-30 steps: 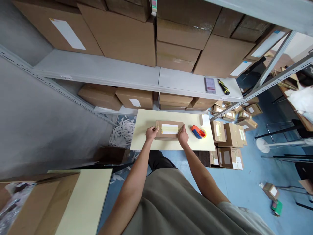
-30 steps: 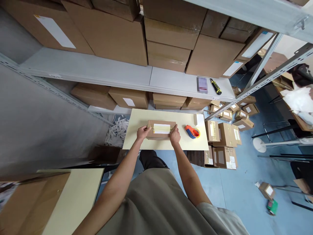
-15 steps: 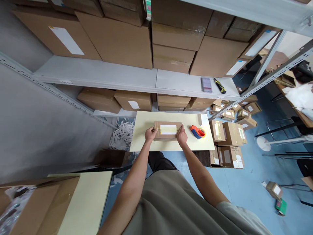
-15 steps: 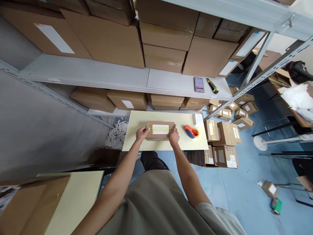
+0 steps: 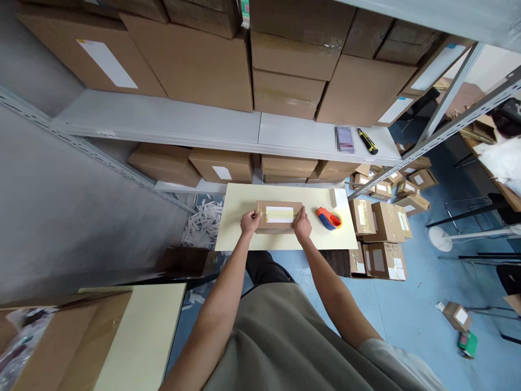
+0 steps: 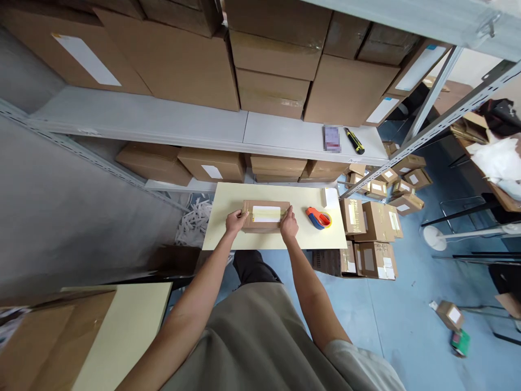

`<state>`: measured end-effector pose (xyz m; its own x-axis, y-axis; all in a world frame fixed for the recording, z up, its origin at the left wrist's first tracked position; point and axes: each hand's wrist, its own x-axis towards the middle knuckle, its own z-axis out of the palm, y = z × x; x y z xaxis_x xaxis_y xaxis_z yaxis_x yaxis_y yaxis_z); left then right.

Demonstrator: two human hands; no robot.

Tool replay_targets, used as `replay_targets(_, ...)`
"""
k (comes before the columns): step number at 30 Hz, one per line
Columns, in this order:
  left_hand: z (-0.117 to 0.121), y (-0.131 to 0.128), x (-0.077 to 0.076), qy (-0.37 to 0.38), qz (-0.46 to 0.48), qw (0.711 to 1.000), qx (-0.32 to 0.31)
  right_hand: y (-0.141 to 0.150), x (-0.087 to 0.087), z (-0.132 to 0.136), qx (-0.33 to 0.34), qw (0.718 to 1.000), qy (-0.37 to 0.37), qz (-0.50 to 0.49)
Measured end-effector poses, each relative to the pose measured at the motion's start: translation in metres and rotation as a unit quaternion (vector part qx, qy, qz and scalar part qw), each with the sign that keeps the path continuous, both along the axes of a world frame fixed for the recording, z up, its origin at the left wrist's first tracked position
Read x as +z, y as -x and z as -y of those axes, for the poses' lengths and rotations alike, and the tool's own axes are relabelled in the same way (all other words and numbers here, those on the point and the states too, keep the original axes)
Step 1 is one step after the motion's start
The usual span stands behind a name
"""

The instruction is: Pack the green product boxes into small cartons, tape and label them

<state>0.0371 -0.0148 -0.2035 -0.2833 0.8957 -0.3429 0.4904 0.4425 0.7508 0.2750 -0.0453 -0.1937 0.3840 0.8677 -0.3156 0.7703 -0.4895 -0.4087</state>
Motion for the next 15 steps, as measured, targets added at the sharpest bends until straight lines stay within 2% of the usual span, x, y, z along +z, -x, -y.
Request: replay_targets(15, 0.0050, -0.0038, -0.0005, -0.007, -0.005, 1.000, 0.011, 0.0036, 0.0064, 0.0023, -0.008, 1.000, -0.004, 0.000)
